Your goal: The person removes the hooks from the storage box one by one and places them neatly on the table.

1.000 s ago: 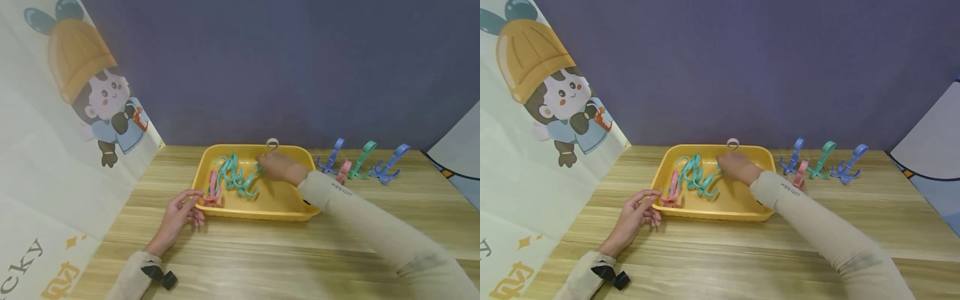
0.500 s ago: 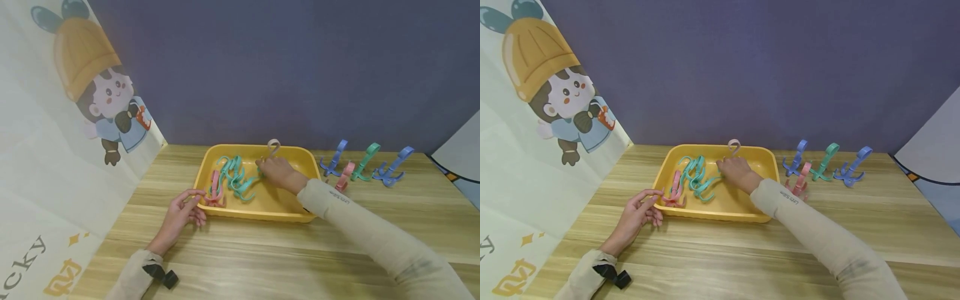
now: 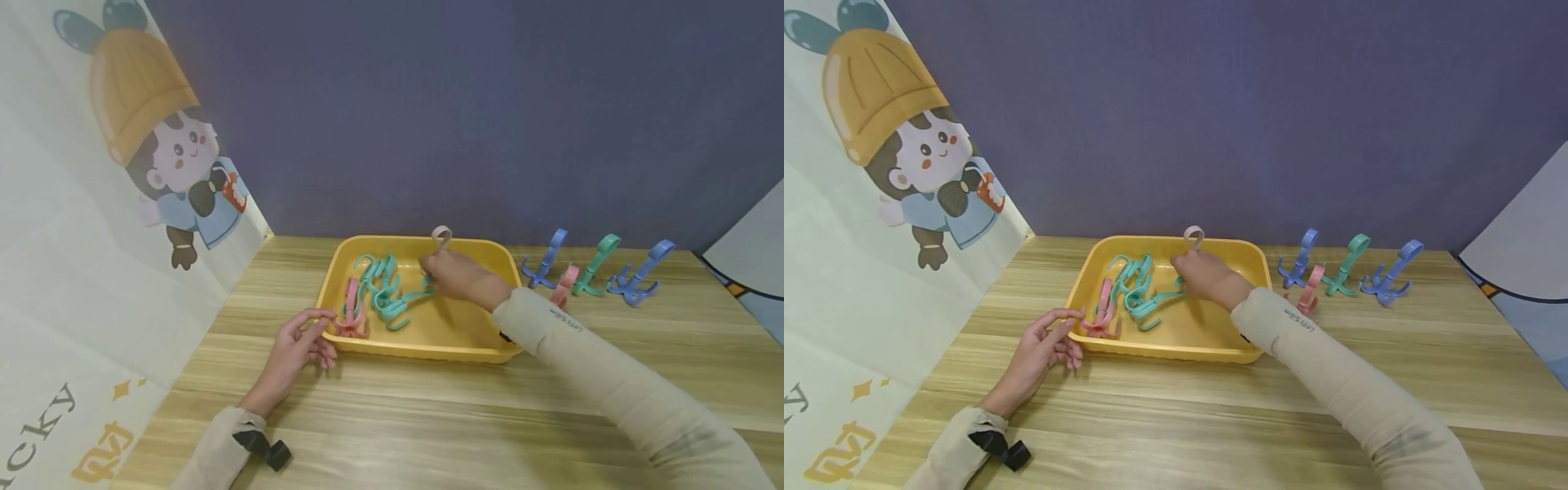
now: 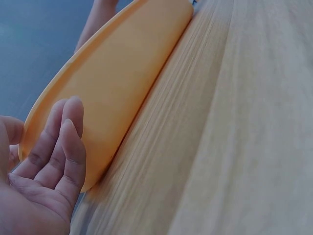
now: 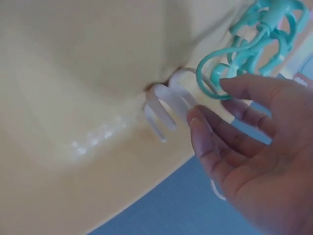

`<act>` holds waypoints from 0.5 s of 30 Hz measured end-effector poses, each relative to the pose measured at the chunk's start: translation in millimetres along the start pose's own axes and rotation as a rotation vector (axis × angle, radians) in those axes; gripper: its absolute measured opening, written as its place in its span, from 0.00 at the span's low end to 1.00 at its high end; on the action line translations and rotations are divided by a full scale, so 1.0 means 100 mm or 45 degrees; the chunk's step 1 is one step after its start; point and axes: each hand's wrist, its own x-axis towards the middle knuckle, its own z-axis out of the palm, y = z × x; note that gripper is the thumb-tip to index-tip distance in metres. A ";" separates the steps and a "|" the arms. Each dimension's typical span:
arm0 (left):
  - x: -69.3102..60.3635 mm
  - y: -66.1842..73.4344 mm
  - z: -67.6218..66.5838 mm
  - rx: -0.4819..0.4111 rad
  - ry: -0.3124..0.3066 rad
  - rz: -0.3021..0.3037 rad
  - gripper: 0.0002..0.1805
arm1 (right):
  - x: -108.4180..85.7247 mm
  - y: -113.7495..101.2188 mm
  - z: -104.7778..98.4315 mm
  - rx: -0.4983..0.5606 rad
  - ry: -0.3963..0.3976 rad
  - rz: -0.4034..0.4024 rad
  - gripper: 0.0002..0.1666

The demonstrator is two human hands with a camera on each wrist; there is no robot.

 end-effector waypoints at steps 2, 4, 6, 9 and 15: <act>0.00 0.00 0.00 -0.002 -0.002 -0.002 0.21 | -0.01 0.00 -0.05 0.037 0.004 -0.023 0.06; 0.00 0.01 0.00 -0.001 -0.002 -0.003 0.21 | -0.03 -0.01 -0.11 0.086 0.010 -0.047 0.07; 0.00 0.01 0.00 0.000 0.000 -0.002 0.20 | -0.05 -0.02 -0.16 0.147 0.011 -0.063 0.07; 0.00 0.03 0.01 0.001 0.007 -0.003 0.18 | -0.08 -0.04 -0.22 0.232 -0.015 -0.067 0.06; -0.02 0.04 0.03 -0.001 0.010 -0.009 0.18 | -0.15 -0.10 -0.27 0.383 -0.037 -0.058 0.06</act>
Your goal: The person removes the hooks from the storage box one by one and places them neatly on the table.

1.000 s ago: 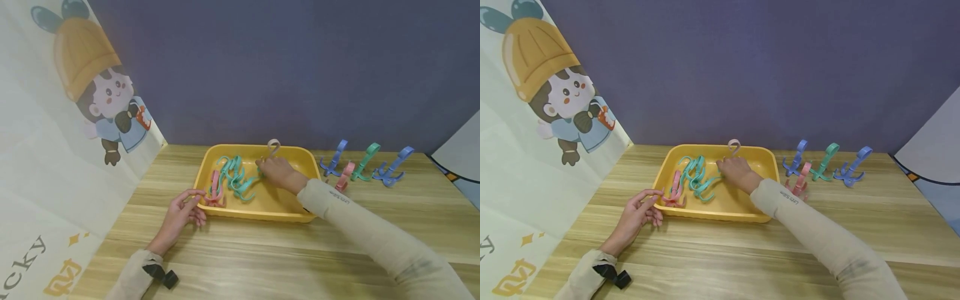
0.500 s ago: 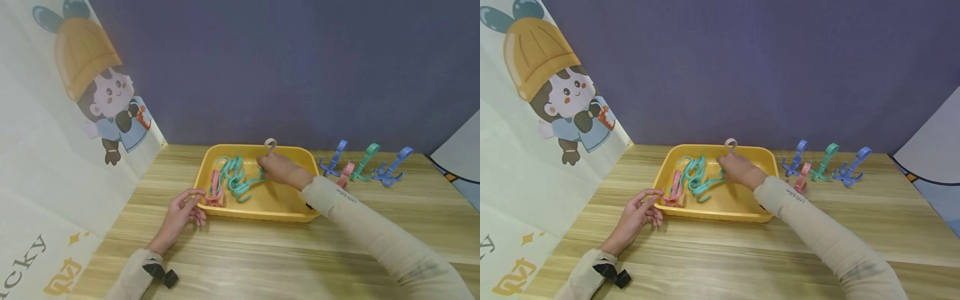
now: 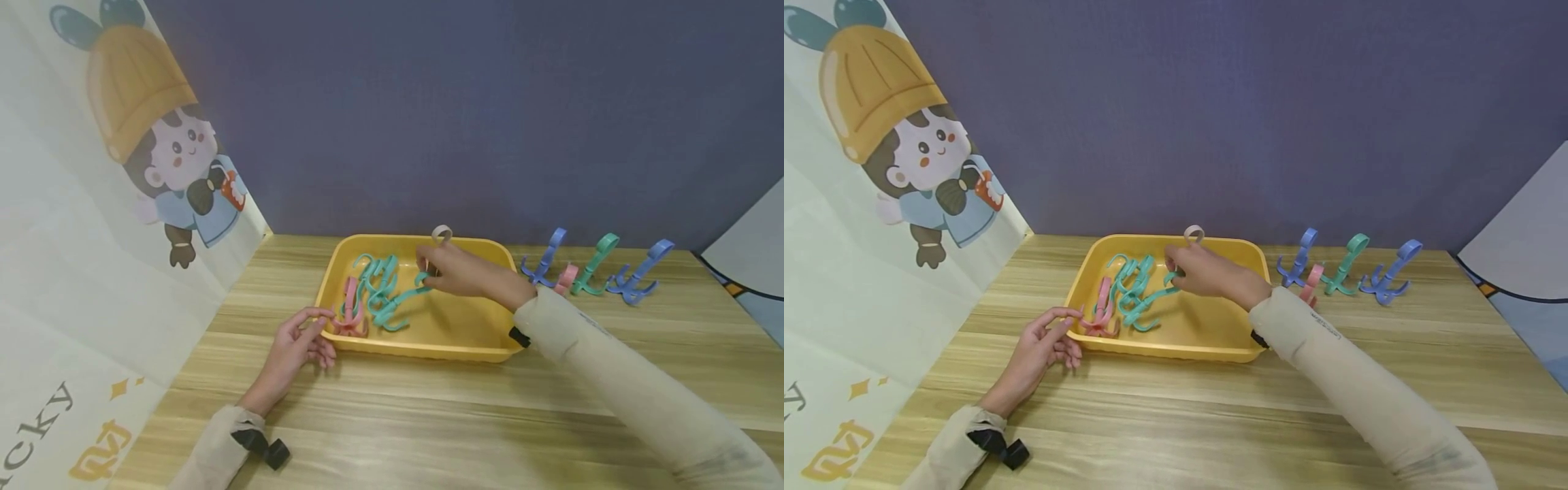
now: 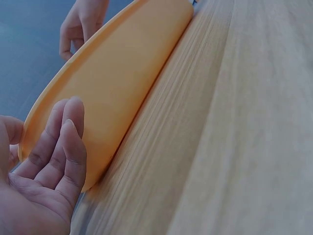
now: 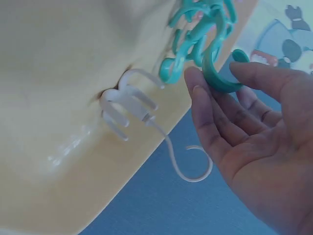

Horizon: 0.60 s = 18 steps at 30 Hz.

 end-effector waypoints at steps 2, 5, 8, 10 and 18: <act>0.00 0.00 0.00 0.001 -0.002 0.000 0.18 | -0.04 -0.04 -0.01 0.038 0.010 -0.010 0.06; 0.00 0.00 0.00 0.000 -0.003 0.001 0.18 | -0.10 -0.10 -0.03 0.046 0.027 -0.016 0.07; 0.01 -0.01 0.00 0.000 -0.004 0.001 0.18 | -0.16 -0.15 -0.04 0.030 0.067 -0.051 0.08; 0.01 -0.01 0.00 0.000 -0.003 0.001 0.18 | -0.20 -0.18 -0.04 0.020 0.100 -0.079 0.08; 0.00 0.00 -0.01 0.003 -0.003 -0.005 0.17 | -0.31 -0.27 -0.05 -0.090 0.224 -0.195 0.07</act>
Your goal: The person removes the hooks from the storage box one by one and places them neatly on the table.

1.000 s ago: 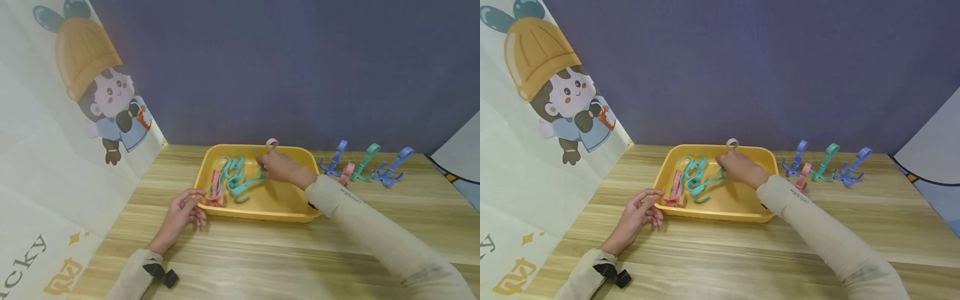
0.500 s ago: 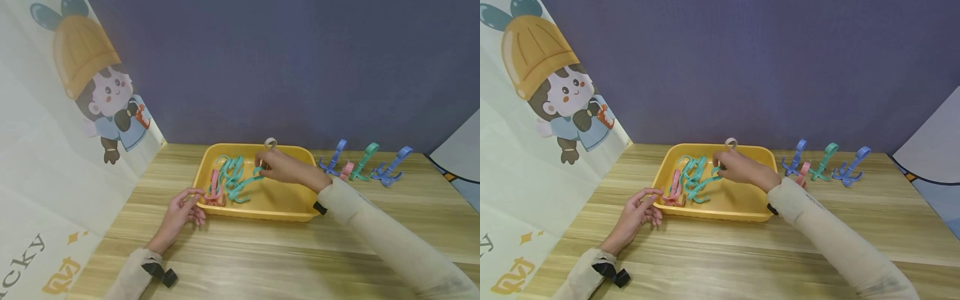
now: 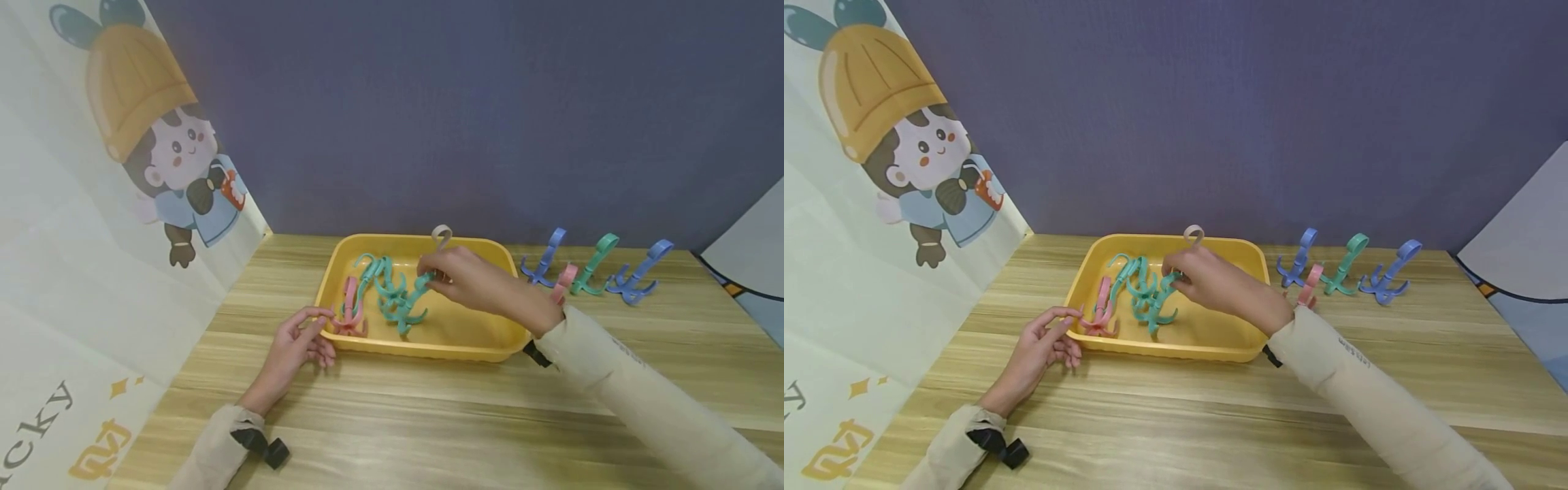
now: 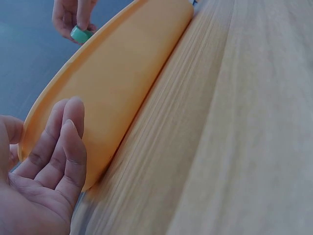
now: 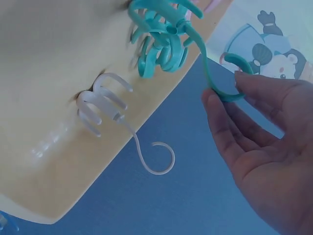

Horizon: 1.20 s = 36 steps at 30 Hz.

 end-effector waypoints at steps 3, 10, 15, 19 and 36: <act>0.00 0.00 -0.01 0.005 -0.003 0.003 0.19 | -0.01 -0.03 0.02 -0.045 0.003 -0.024 0.09; 0.01 -0.02 -0.02 0.010 -0.009 0.011 0.21 | 0.11 0.02 0.10 -0.099 -0.052 -0.009 0.14; 0.01 -0.04 -0.02 0.007 -0.006 0.008 0.21 | 0.21 0.12 0.16 -0.105 -0.077 -0.004 0.16; 0.01 -0.04 -0.01 0.006 -0.016 0.003 0.20 | 0.23 0.16 0.18 -0.075 -0.057 0.036 0.16; 0.01 -0.01 0.00 0.010 -0.017 0.007 0.20 | 0.20 0.30 0.02 -0.061 -0.064 0.211 0.18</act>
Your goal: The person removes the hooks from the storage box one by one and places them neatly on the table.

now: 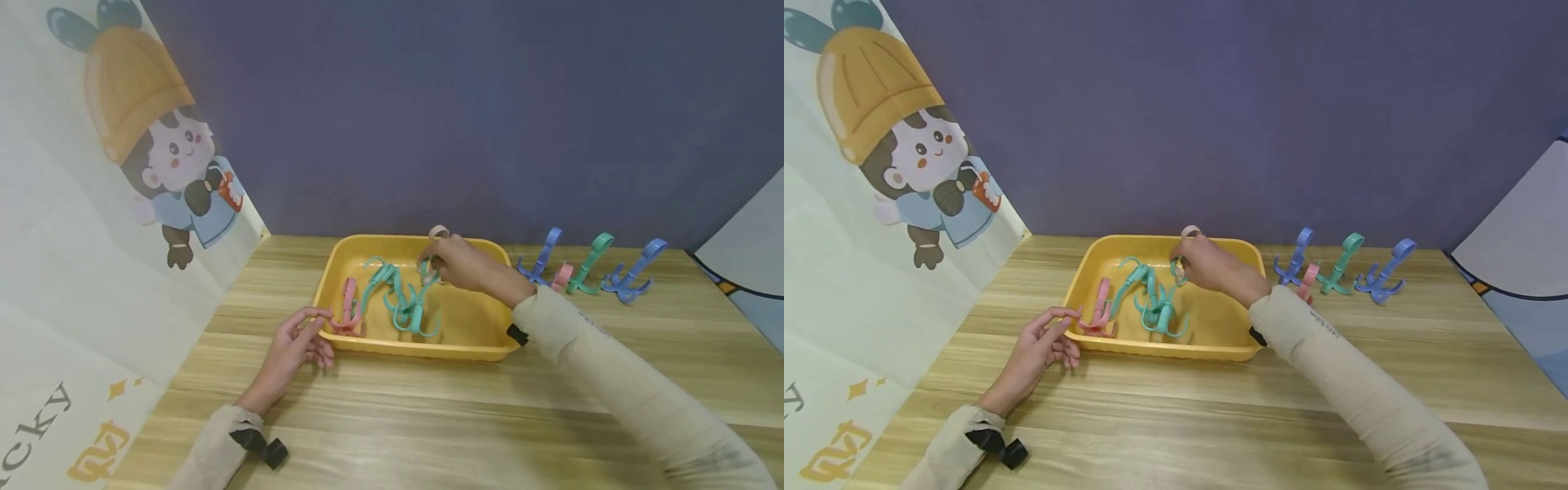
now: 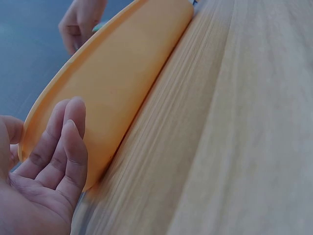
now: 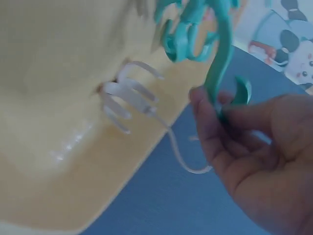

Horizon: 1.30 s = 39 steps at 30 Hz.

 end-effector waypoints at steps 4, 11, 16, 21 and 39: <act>-0.01 0.00 -0.01 -0.003 -0.001 0.000 0.21 | 0.01 0.08 0.10 0.017 -0.123 -0.159 0.17; 0.00 0.01 0.02 -0.002 -0.002 0.001 0.20 | -0.02 0.10 0.09 0.081 -0.135 -0.186 0.25; 0.00 0.01 0.03 0.000 -0.008 0.000 0.19 | -0.09 0.06 -0.07 0.096 -0.096 -0.155 0.23; 0.00 0.01 0.04 -0.002 -0.013 0.000 0.19 | -0.29 -0.01 -0.22 0.050 -0.080 -0.081 0.16; 0.00 -0.03 -0.01 0.001 -0.016 -0.004 0.23 | -1.19 -0.07 -0.13 -0.165 0.253 0.106 0.17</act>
